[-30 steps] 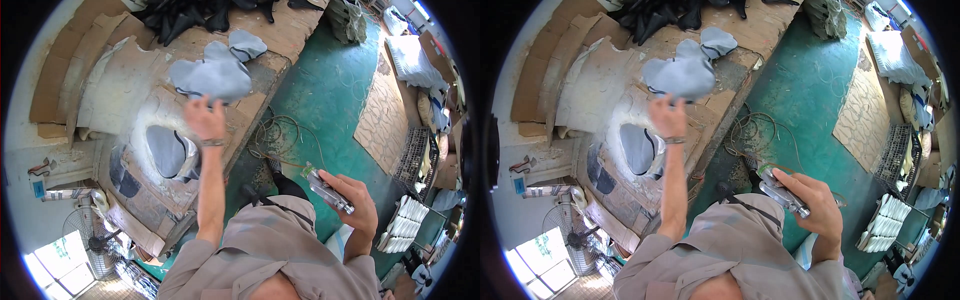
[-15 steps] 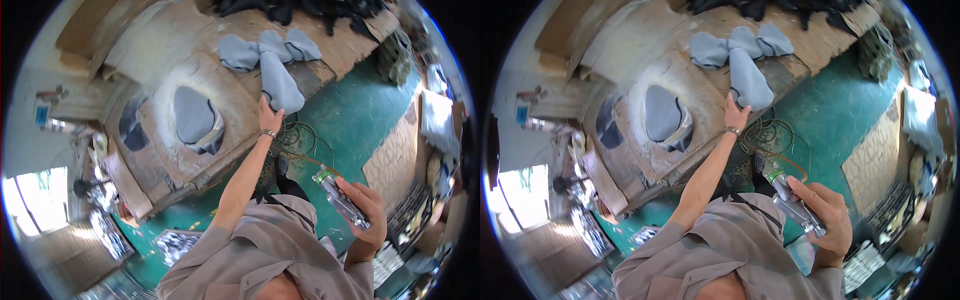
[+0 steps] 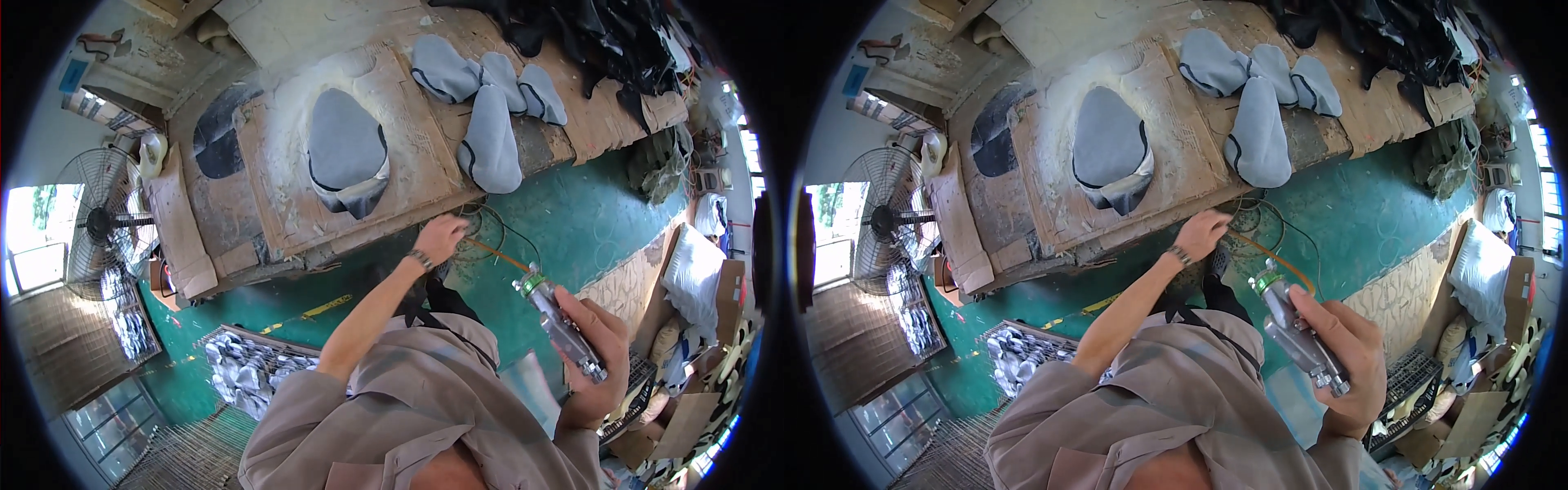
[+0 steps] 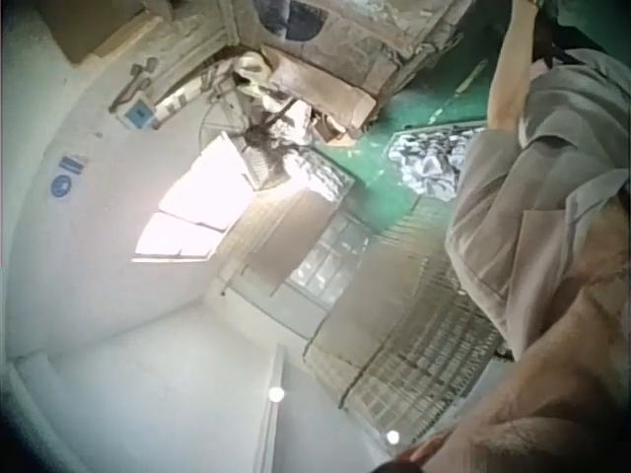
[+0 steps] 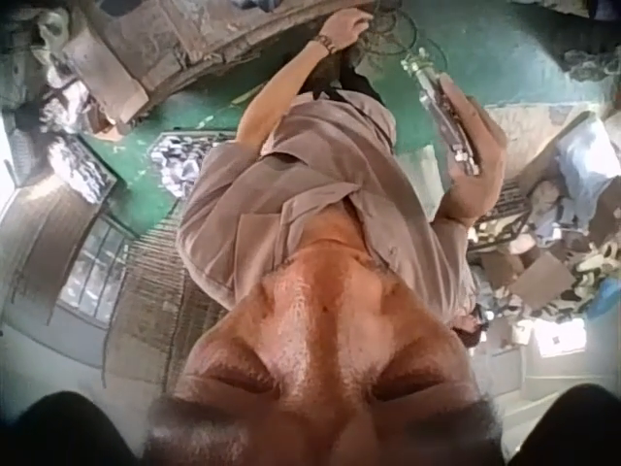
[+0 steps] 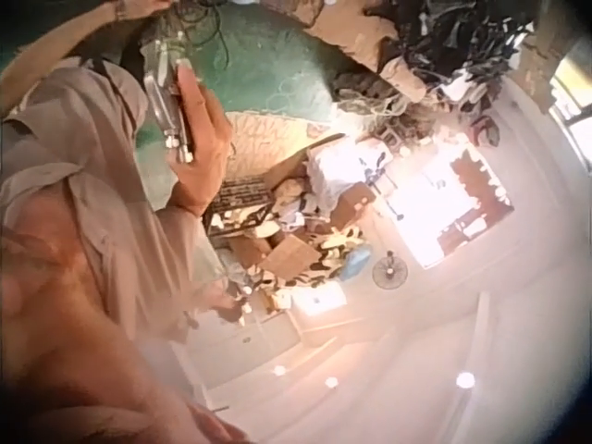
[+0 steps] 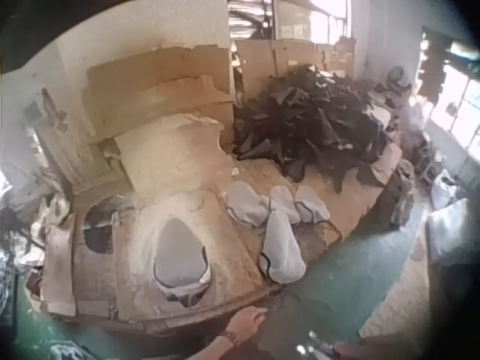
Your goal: Spraying adhesive onto shoe lining components and arranging them on a workbench in a factory setting.
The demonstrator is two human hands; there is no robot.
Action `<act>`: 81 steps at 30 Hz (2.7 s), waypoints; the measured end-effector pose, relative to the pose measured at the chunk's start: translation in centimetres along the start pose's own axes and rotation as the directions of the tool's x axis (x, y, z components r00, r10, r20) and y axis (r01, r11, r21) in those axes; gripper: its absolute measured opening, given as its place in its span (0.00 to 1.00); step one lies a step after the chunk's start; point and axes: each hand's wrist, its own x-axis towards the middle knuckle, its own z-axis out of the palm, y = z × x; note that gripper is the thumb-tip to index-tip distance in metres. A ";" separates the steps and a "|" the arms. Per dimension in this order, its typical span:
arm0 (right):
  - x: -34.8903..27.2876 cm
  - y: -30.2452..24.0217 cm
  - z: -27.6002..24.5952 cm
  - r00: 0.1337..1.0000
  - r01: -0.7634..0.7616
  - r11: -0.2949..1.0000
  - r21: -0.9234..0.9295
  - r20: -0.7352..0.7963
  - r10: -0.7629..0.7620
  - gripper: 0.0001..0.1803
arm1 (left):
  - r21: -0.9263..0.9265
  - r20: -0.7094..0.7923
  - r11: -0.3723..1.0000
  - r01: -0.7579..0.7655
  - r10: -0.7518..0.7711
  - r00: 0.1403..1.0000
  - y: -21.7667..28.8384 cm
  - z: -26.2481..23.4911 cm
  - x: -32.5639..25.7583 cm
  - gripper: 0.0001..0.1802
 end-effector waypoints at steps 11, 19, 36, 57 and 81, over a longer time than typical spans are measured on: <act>2.7 -9.1 4.9 0.984 0.171 0.982 -0.080 -0.038 -0.174 0.40 | 0.160 -0.153 0.619 0.769 -0.754 0.639 -16.6 -11.9 -30.3 0.14; 2.3 -18.4 10.3 0.962 0.274 0.928 -0.255 0.064 -0.266 0.35 | -0.002 -0.216 0.635 0.772 -0.754 0.620 -19.3 -13.2 -37.8 0.13; -4.7 -27.1 16.6 0.927 0.366 0.814 -0.452 0.259 -0.273 0.36 | -0.211 -0.392 0.813 0.543 -0.579 0.715 -19.6 -19.9 -35.5 0.13; -4.2 -9.9 3.8 0.957 0.267 0.933 -0.243 0.185 -0.225 0.41 | 0.487 -0.525 0.779 0.396 -0.101 0.845 -4.8 -28.5 -1.8 0.25; 0.7 2.0 -0.6 0.930 0.181 0.971 0.156 0.294 -0.220 0.37 | 0.258 -0.224 0.903 0.345 -0.291 0.930 -12.3 -31.9 -1.4 0.35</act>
